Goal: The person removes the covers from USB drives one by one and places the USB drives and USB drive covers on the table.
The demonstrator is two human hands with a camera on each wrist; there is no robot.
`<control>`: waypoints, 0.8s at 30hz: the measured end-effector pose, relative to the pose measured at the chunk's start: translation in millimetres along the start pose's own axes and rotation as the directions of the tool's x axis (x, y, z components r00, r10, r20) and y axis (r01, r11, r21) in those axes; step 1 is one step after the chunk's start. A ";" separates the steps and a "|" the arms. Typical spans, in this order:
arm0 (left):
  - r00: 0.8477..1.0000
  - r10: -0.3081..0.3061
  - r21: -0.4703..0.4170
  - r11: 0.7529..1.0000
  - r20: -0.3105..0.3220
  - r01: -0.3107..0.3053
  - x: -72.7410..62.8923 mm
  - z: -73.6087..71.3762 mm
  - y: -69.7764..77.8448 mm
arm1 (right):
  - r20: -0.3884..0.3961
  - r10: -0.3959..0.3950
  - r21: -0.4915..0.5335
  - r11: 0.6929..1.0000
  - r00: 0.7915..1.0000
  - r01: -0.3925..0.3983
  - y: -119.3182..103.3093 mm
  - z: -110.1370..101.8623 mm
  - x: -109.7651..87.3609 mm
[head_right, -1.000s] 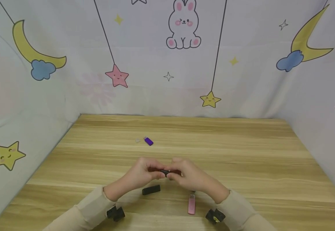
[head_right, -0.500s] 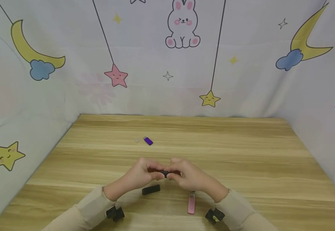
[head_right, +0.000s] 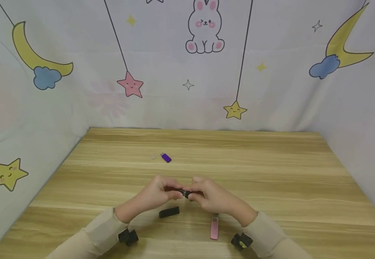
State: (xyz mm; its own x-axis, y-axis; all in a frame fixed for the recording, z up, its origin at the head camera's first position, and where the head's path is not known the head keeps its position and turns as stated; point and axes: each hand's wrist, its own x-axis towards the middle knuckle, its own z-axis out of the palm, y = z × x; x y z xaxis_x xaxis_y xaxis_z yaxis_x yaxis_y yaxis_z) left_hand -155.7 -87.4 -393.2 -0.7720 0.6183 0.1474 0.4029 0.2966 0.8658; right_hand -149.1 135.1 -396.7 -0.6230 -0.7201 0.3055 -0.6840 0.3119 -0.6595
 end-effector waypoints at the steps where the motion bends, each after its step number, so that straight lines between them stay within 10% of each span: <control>1: 1.000 -0.005 -0.005 1.000 0.002 0.005 0.6 -0.6 0.3 | 0.002 0.011 0.004 1.000 1.000 -0.011 -0.5 -0.8 0.2; 13: 0.996 0.084 0.092 0.993 -0.030 -0.081 17.7 -21.0 14.4 | 0.004 0.019 -0.055 0.998 1.000 -0.019 -5.1 -22.1 20.0; 24: 0.997 -0.015 0.144 0.989 -0.078 0.026 37.8 -45.6 24.7 | -0.037 0.060 -0.121 0.991 0.998 -0.064 -6.8 -46.4 38.3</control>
State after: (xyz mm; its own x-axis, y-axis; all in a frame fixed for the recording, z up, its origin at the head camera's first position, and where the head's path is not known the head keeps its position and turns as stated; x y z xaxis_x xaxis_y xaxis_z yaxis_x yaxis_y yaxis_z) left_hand -197.3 -89.9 -344.4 -0.8139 0.5552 0.1711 0.4493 0.4148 0.7913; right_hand -185.9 134.2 -348.6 -0.6763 -0.6770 0.2903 -0.6837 0.4302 -0.5895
